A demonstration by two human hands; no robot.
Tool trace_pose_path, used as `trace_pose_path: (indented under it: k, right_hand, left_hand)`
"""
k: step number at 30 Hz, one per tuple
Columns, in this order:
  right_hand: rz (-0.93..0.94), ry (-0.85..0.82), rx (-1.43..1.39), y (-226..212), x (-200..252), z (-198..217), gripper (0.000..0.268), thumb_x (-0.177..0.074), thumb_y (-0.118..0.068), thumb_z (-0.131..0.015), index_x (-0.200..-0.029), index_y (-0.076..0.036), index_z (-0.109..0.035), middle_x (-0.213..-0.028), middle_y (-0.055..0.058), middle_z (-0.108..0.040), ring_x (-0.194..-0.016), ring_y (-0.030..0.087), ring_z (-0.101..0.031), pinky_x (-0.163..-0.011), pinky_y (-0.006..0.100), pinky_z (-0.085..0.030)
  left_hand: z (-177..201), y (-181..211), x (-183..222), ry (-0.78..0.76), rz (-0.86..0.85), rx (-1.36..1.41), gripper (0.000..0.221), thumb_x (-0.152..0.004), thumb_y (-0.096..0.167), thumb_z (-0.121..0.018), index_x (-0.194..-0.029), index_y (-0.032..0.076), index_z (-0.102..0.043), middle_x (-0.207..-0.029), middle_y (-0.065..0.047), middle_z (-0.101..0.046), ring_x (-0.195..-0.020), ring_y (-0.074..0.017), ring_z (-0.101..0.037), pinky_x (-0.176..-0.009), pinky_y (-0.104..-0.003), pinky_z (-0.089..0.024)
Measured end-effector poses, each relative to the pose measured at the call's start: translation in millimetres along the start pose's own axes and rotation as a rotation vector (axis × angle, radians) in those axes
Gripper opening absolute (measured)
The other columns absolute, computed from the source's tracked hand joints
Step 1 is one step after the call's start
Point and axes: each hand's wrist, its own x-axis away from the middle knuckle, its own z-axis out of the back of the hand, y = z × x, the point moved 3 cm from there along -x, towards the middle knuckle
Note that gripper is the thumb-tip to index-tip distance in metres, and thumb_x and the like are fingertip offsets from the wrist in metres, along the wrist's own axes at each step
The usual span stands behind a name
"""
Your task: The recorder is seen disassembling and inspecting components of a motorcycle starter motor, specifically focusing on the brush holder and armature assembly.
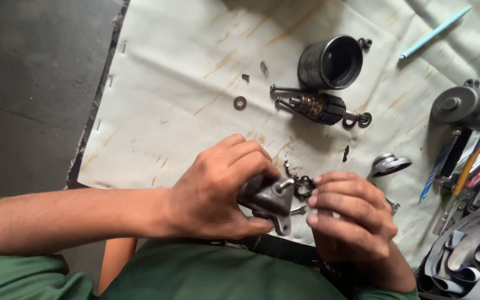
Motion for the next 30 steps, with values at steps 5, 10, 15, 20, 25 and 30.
trace_pose_path:
  k: [5, 10, 15, 20, 25, 30]
  right_hand:
    - [0.093, -0.072, -0.042, -1, -1, -13, 0.018, -0.082, 0.004, -0.071, -0.093, -0.002, -0.059, -0.101, 0.017, -0.07, -0.091, 0.032, -0.073, -0.083, 0.05, -0.066]
    - [0.122, -0.119, 0.03, -2, 0, -20, 0.019, -0.081, 0.006, -0.07, -0.094, -0.003, -0.059, -0.106, 0.02, -0.071, -0.096, 0.035, -0.074, -0.085, 0.051, -0.065]
    - [0.066, -0.151, 0.06, 0, -1, -25, 0.019, -0.082, 0.005, -0.069, -0.095, -0.002, -0.058, -0.108, 0.021, -0.071, -0.099, 0.036, -0.074, -0.086, 0.051, -0.066]
    - [0.086, -0.201, 0.066, -1, -2, -24, 0.019, -0.083, 0.002, -0.072, -0.095, -0.001, -0.057, -0.109, 0.023, -0.07, -0.1, 0.039, -0.073, -0.086, 0.05, -0.065]
    - [0.114, -0.211, 0.093, -1, 2, -27, 0.019, -0.085, 0.002, -0.072, -0.096, -0.001, -0.057, -0.109, 0.024, -0.07, -0.101, 0.04, -0.074, -0.086, 0.049, -0.066]
    - [0.087, -0.192, 0.104, -2, 5, -31, 0.021, -0.084, 0.003, -0.071, -0.096, -0.002, -0.055, -0.107, 0.02, -0.07, -0.095, 0.034, -0.074, -0.089, 0.051, -0.065]
  left_hand:
    - [1, 2, 5, 0.069, -0.076, -0.129, 0.048, -0.067, 0.016, -0.089, -0.104, 0.003, -0.061, -0.099, -0.011, -0.061, -0.09, -0.0314, -0.059, -0.081, -0.041, -0.054]
    - [-2, 0, 8, 0.058, -0.117, -0.201, 0.04, -0.073, 0.012, -0.086, -0.103, 0.004, -0.061, -0.1, -0.01, -0.06, -0.09, -0.0309, -0.058, -0.077, -0.039, -0.052]
    - [-2, -2, 9, 0.031, -0.151, -0.251, 0.03, -0.08, 0.012, -0.08, -0.1, 0.003, -0.059, -0.097, -0.011, -0.057, -0.087, -0.0311, -0.056, -0.074, -0.04, -0.051]
    - [-2, -3, 12, 0.037, -0.167, -0.302, 0.023, -0.084, 0.01, -0.075, -0.101, 0.004, -0.06, -0.097, -0.01, -0.057, -0.087, -0.0295, -0.056, -0.075, -0.039, -0.051]
    - [0, -3, 16, 0.086, -0.203, -0.345, 0.023, -0.088, 0.011, -0.071, -0.107, 0.001, -0.062, -0.101, -0.01, -0.058, -0.088, -0.0277, -0.057, -0.075, -0.037, -0.051]
    - [1, -3, 19, 0.09, -0.247, -0.418, 0.012, -0.091, 0.011, -0.07, -0.099, 0.006, -0.062, -0.093, -0.007, -0.056, -0.084, -0.024, -0.056, -0.069, -0.035, -0.05]
